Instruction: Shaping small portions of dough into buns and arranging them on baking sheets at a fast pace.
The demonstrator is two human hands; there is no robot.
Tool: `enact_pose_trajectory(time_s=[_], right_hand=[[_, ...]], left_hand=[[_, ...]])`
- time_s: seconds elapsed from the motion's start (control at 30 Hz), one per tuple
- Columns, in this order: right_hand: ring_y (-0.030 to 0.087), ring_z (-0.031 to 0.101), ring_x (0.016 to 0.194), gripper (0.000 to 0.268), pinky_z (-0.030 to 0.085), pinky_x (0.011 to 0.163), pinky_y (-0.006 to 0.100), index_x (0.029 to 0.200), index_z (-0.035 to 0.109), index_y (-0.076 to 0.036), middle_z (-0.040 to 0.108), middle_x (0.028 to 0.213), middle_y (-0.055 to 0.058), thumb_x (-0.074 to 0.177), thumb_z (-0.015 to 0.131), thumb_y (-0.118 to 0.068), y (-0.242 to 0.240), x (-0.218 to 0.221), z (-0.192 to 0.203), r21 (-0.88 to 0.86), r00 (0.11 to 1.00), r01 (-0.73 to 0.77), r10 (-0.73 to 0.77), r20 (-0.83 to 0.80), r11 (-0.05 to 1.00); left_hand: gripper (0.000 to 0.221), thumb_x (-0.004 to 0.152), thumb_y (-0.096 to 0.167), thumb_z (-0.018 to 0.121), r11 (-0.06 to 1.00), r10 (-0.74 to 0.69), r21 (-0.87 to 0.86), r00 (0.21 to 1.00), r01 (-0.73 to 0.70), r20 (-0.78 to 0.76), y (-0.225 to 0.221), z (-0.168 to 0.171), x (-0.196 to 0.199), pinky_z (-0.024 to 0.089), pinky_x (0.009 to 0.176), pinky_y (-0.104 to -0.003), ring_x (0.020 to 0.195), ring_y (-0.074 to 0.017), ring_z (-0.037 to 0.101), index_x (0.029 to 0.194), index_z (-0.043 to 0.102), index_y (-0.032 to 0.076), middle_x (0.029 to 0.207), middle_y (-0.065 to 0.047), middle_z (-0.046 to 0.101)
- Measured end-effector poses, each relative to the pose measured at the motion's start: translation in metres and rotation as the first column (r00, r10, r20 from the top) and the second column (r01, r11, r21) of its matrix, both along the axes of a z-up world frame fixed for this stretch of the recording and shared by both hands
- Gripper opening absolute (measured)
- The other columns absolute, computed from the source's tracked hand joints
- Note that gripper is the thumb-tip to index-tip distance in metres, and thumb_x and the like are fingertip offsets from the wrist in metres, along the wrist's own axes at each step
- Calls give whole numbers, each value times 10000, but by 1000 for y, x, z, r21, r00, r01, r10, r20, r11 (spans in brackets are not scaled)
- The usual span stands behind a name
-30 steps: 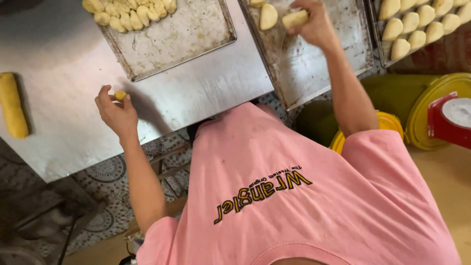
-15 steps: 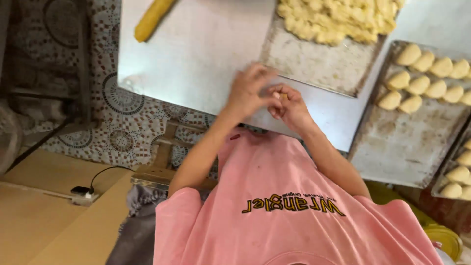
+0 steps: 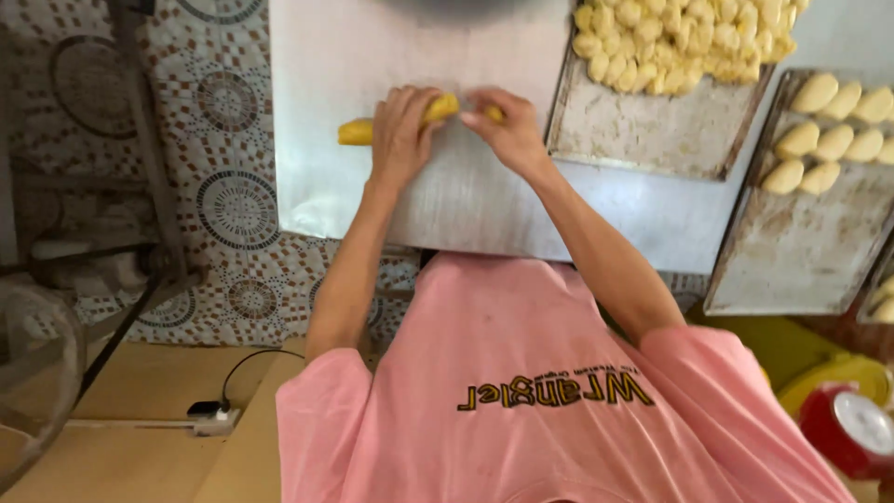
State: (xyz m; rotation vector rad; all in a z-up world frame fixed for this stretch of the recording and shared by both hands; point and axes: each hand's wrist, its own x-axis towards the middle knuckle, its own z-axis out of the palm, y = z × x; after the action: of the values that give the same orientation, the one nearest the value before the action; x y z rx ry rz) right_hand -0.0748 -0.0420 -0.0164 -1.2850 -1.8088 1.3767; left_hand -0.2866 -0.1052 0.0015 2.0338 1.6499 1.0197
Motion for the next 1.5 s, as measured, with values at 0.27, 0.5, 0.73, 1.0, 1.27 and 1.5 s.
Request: enact_pose_trajectory(time_s=[0.27,0.5,0.73,1.0,1.27,1.5], right_hand=[[119,590,774,253,499,667,255,1137,716,-30,666,889,51,993,719,-237,-14,2,29,-307,966,-239,193,-172,921],[96,492,412,57,406,352,238,911,707,-81,588,554,47,883,753,-61,-17,53,-37,-425,920,178,-303,-248,888],[249,605,1155,319,483,1011,392,1308,606,-44,626,1228,112,1088,549,-268,-53,180,109,84,930,-152,172,-324,985],[306,18,1680,838,3,1408,608,1678,212,-114,174,1759,105,1079,208,-701,-95,243,134,562,995,46,11,-98,826],[292,-27,1674,737,-16,1399,607,1685,166,-156,133,1767,40,1125,229,-632,-74,231,109,402,988,128,-84,-126,907],[313,66,1610,669,56,1321,535,1651,185,-150,170,1722,74,1109,449,-440,-41,182,62,188,995,92,-83,-58,978]], left_hand=[[245,1079,265,540,999,-28,-41,987,35,159,-37,16,37,400,777,-447,958,-322,557,1199,594,58,1129,-114,644],[197,1016,223,577,997,80,15,995,-81,59,-35,-7,76,377,853,-507,1023,-373,585,1144,620,80,1135,-123,673],[770,1044,709,482,956,278,-273,644,-110,713,-18,61,239,246,1329,-545,1594,-280,281,1582,419,162,1695,-100,323],[896,911,463,438,870,347,-35,-560,492,752,-6,75,380,187,1260,-672,1676,-254,-37,1663,69,145,1794,-32,-37],[642,1116,530,385,848,264,-101,-249,521,932,-6,8,353,282,1283,-557,1558,-249,268,1638,258,179,1695,-57,252],[658,1144,463,382,934,65,-162,295,318,953,18,-1,304,73,1410,-401,1656,-213,148,1670,207,110,1762,-61,161]])
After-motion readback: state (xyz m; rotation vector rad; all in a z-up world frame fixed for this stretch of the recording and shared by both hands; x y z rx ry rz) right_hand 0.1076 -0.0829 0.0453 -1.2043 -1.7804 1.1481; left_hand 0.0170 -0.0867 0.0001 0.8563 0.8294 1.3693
